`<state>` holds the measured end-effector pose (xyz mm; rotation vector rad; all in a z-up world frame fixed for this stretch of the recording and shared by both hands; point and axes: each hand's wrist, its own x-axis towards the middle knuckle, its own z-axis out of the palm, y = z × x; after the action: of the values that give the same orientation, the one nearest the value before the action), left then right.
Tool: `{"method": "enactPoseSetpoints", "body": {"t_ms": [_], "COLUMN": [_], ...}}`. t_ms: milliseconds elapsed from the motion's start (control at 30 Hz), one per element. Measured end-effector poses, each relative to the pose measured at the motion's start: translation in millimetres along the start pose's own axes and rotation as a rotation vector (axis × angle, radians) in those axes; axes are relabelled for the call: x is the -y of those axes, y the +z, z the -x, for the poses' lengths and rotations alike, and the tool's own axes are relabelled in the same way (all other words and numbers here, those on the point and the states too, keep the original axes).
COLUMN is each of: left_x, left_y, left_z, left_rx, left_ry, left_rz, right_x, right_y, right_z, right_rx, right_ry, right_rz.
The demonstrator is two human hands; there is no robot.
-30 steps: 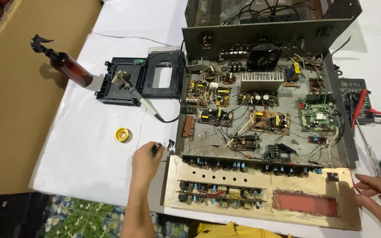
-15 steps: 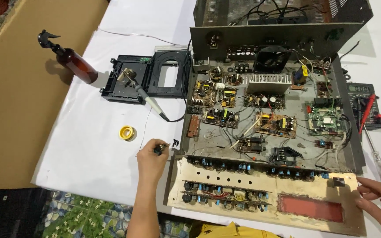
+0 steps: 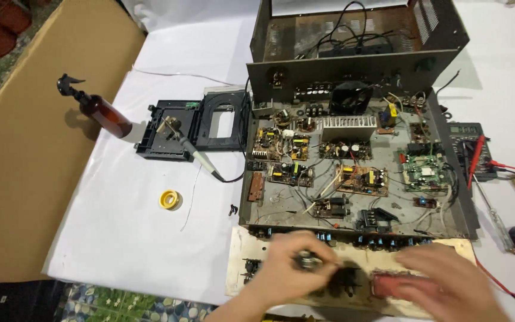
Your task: Assembling and connecting internal components of an electronic device, including wiring and circuit board installation.
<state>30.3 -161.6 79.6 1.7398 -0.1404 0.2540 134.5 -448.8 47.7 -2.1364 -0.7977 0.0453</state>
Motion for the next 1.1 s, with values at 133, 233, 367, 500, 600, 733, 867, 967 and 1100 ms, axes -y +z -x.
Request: {"method": "enactPoseSetpoints", "body": {"t_ms": [133,233,367,500,600,733,867,967,1100], "left_x": [1.1,-1.4,4.8,16.7,20.3,20.4,8.3,3.6,3.8], "left_y": [37.4,42.1,42.1,43.4,43.7,46.5,40.7,35.6,28.2], "left_z": [-15.4,-26.9,-36.7,-34.0,-35.4,-43.3,-59.2,-68.2,-93.8], "left_rx": [0.072,0.072,0.009,0.028,0.021,-0.022,0.012,0.047,0.179], "left_ry": [-0.156,-0.247,-0.378,-0.403,-0.360,-0.144,0.069,0.151,0.211], "left_rz": [0.225,0.244,0.227,0.223,0.214,0.155,0.002,-0.116,-0.294], "right_x": [14.8,25.5,27.0,20.9,17.9,15.1,15.7,15.6,-5.0], "right_y": [29.5,29.5,28.9,32.8,34.2,36.9,32.4,29.0,27.8], "right_z": [-21.4,-33.4,-40.2,-45.6,-47.3,-51.5,-59.1,-63.3,-79.7], "right_rx": [-0.094,-0.120,-0.154,-0.086,-0.083,-0.132,-0.183,-0.178,-0.166], "right_ry": [-0.464,-0.452,-0.345,-0.349,-0.336,-0.289,-0.224,-0.169,-0.056], "right_rz": [-0.003,-0.038,-0.152,-0.157,-0.151,-0.231,-0.283,-0.266,-0.229]}}
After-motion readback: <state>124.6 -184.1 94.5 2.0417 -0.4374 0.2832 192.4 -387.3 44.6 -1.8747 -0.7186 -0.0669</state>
